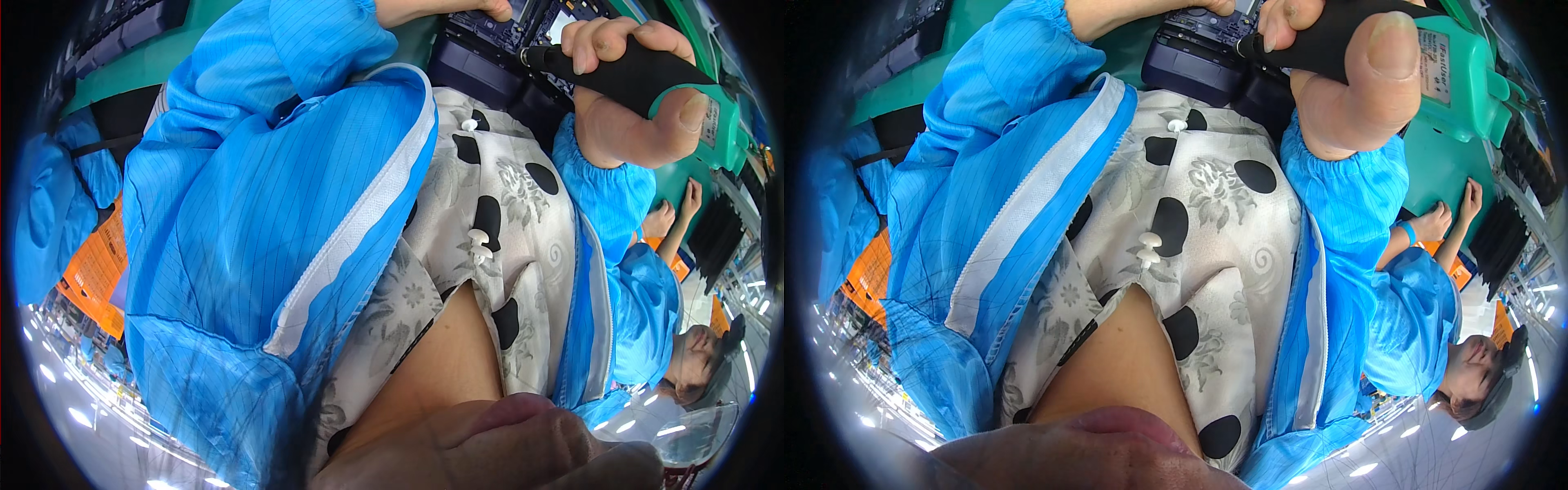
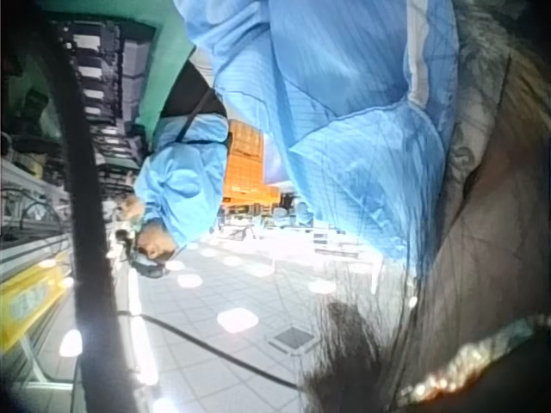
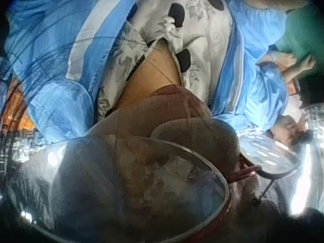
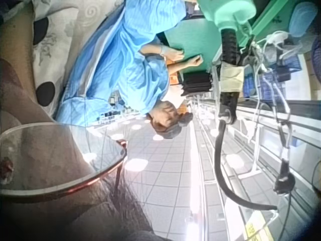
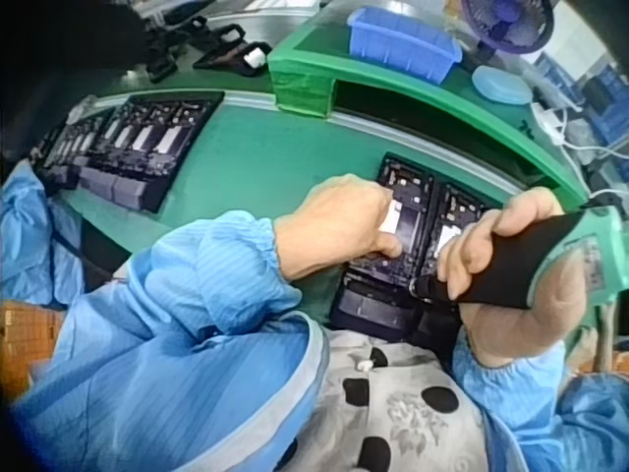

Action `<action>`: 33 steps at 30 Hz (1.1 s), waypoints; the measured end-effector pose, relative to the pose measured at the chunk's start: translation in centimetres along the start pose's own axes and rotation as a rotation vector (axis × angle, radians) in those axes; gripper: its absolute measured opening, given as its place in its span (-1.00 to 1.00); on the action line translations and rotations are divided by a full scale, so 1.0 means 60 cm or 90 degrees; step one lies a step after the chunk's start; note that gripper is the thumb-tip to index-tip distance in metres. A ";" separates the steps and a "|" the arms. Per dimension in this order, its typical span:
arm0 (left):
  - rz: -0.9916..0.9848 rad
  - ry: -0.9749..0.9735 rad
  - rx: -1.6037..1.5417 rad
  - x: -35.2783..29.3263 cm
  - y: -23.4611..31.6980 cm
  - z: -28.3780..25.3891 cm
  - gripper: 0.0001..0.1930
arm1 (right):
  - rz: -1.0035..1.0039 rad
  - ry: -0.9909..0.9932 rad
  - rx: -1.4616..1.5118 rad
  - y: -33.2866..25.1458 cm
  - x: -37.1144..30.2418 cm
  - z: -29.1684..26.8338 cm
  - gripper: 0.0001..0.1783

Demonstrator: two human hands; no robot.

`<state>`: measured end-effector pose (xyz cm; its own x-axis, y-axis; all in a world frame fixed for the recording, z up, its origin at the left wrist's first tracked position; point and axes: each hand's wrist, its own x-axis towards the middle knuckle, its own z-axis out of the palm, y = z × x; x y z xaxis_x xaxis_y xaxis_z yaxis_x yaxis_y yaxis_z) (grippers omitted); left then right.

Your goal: Assemble electronic devices by screwing internal components into place using an electric screwdriver.

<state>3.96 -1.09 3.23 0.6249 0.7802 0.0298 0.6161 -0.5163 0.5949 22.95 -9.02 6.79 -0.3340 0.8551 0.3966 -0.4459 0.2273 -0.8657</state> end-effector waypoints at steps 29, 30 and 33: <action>-0.312 0.343 0.243 -0.210 -0.172 -0.128 -0.72 | 0.113 0.229 -0.051 0.052 0.227 0.178 -0.74; -0.320 0.377 0.297 -0.235 -0.176 -0.151 -0.72 | 0.121 0.195 -0.042 0.058 0.248 0.192 -0.73; -0.328 0.387 0.397 -0.278 -0.209 -0.192 -0.72 | 0.100 0.120 -0.046 0.112 0.283 0.223 -0.69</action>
<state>-19.75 -3.56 4.53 -0.0308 0.9184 0.3946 0.9912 -0.0228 0.1304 3.15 0.77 11.77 -0.2310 0.9528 0.1969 -0.3372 0.1114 -0.9348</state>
